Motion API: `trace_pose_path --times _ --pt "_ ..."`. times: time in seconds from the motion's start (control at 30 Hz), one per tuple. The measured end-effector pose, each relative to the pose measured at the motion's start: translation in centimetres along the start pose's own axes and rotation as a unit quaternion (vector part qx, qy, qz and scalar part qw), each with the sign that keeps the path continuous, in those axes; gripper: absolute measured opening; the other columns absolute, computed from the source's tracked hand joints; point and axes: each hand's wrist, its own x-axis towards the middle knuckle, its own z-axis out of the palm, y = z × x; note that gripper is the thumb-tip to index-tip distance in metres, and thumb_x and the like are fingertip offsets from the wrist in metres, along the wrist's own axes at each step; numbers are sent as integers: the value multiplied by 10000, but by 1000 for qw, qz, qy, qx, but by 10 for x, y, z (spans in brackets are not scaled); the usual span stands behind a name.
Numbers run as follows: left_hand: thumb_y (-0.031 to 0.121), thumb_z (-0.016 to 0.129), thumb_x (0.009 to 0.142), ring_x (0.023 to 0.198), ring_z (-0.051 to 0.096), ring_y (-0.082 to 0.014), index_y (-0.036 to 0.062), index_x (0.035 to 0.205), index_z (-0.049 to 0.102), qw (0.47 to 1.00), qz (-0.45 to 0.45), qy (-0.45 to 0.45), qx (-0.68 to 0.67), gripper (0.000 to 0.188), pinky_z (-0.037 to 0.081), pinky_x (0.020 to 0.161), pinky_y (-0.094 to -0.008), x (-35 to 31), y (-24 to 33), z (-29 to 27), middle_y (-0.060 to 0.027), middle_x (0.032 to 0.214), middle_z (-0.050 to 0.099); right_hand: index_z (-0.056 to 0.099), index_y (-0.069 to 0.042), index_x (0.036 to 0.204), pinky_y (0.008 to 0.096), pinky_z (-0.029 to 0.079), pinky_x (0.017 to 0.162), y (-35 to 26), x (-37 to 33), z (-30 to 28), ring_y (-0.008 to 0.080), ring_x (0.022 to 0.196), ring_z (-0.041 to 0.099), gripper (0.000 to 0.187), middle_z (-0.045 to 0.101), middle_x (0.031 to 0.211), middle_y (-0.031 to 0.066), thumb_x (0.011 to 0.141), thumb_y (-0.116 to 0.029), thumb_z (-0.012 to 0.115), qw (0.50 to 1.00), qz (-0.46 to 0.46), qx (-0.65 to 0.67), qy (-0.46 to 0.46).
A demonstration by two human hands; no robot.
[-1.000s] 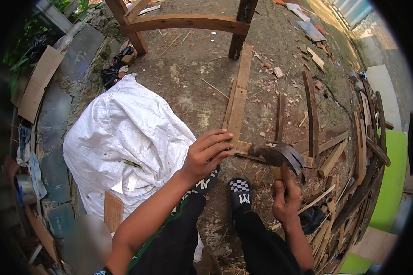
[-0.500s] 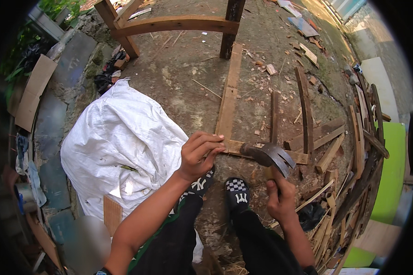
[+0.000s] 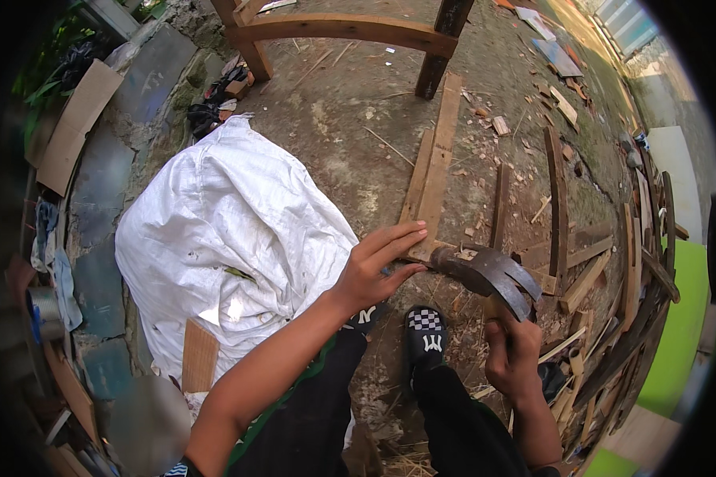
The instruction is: The person assembles a wooden frame by aligning planks and driving nails with a hammer. They repeatedly position the pieces, insert nails, and strike them until the frame is secured.
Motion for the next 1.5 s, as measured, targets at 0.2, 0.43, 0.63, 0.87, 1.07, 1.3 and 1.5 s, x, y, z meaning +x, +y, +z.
trace_pose_path --times 0.2,0.43,0.63,0.87,1.07,1.3,1.5 --pt "-68 834 698 1326 609 -338 80 1377 654 999 -15 -25 -28 717 544 1075 -407 7 -5 -1 -151 1490 586 660 22 1160 383 512 636 -15 16 6 362 681 645 299 671 861 181 871 93 621 996 -78 -25 32" --pt "-41 853 704 1306 631 -304 102 1364 675 998 -17 -22 -58 698 570 1053 -378 3 -14 -2 -117 1489 598 666 26 1159 404 548 743 -17 19 10 421 807 703 321 717 983 218 849 101 628 996 -51 -77 8" --pt "8 871 717 1271 654 -308 104 1358 683 998 -15 -19 -60 675 586 1029 -372 2 -17 -1 -117 1468 615 668 26 1175 404 555 760 -3 5 16 410 834 696 312 702 997 215 869 76 630 988 -118 -49 81" --pt "88 861 788 1242 670 -297 93 1283 719 999 -5 -32 -11 515 586 1007 -386 12 0 -12 -107 1437 642 668 23 1234 432 545 711 17 0 21 407 805 701 358 715 980 221 881 73 636 997 -28 -38 53" --pt "81 830 823 1135 698 -295 68 1135 762 991 105 -44 69 320 601 928 -398 25 -1 -24 -75 1239 740 635 24 1291 361 434 562 25 -5 31 220 566 538 302 562 692 109 1001 -18 566 998 -7 -13 63" --pt "-9 803 821 1079 725 -312 8 1037 749 992 99 16 77 223 621 875 -392 18 3 -10 -97 1111 771 524 -16 1508 314 423 555 31 -7 39 135 569 486 474 529 661 67 1035 -52 546 995 64 33 75" --pt "-62 775 823 1051 743 -317 -14 1016 738 990 76 70 98 202 628 858 -387 14 10 2 -120 1067 776 512 -24 1522 307 423 549 38 -8 39 130 562 492 482 533 659 63 1042 -53 538 997 22 26 70"
